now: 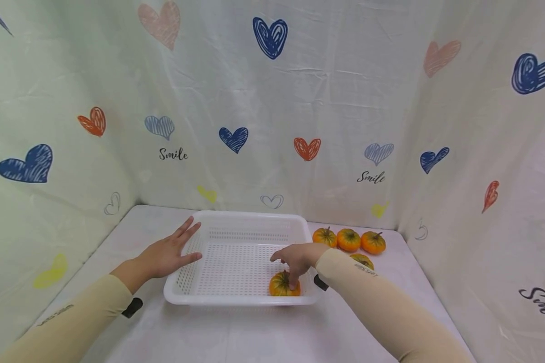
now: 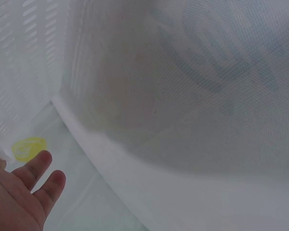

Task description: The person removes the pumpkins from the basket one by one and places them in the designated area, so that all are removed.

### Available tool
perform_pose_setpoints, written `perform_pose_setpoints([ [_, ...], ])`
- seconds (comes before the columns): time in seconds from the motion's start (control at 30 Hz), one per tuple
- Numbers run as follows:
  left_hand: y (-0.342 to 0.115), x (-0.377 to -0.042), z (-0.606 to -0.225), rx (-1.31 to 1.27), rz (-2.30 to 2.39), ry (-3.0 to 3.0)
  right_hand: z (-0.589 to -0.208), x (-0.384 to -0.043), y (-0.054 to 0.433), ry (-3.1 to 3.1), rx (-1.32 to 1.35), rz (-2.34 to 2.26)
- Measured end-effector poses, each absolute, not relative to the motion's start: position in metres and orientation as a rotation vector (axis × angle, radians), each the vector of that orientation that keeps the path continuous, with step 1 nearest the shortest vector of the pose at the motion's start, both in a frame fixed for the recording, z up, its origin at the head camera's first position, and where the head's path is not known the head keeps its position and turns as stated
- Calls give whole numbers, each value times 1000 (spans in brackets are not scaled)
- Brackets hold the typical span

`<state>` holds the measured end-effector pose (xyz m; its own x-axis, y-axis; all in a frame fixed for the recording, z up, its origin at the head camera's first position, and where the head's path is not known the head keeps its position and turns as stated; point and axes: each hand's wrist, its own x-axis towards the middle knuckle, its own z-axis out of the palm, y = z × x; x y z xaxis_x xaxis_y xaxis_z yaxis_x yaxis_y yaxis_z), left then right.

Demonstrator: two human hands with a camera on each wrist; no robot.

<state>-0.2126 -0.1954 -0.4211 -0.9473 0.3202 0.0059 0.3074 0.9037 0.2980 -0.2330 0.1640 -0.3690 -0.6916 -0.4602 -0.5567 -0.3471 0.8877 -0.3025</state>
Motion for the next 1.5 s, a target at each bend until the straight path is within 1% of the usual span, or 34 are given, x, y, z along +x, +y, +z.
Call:
perform_pose_setpoints([
  [0.37, -195, -212, -420, 498, 458, 3023, -372, -230, 160, 2438, -582, -133],
  [0.67, -195, -213, -421, 489, 455, 3023, -368, -229, 155, 2377, -522, -224],
  [1.3, -193, -210, -416, 500, 464, 3018, -381, -241, 132, 2398, -760, -192],
  [1.5, -194, -211, -418, 507, 448, 3026, -384, -244, 129, 2391, -785, -237],
])
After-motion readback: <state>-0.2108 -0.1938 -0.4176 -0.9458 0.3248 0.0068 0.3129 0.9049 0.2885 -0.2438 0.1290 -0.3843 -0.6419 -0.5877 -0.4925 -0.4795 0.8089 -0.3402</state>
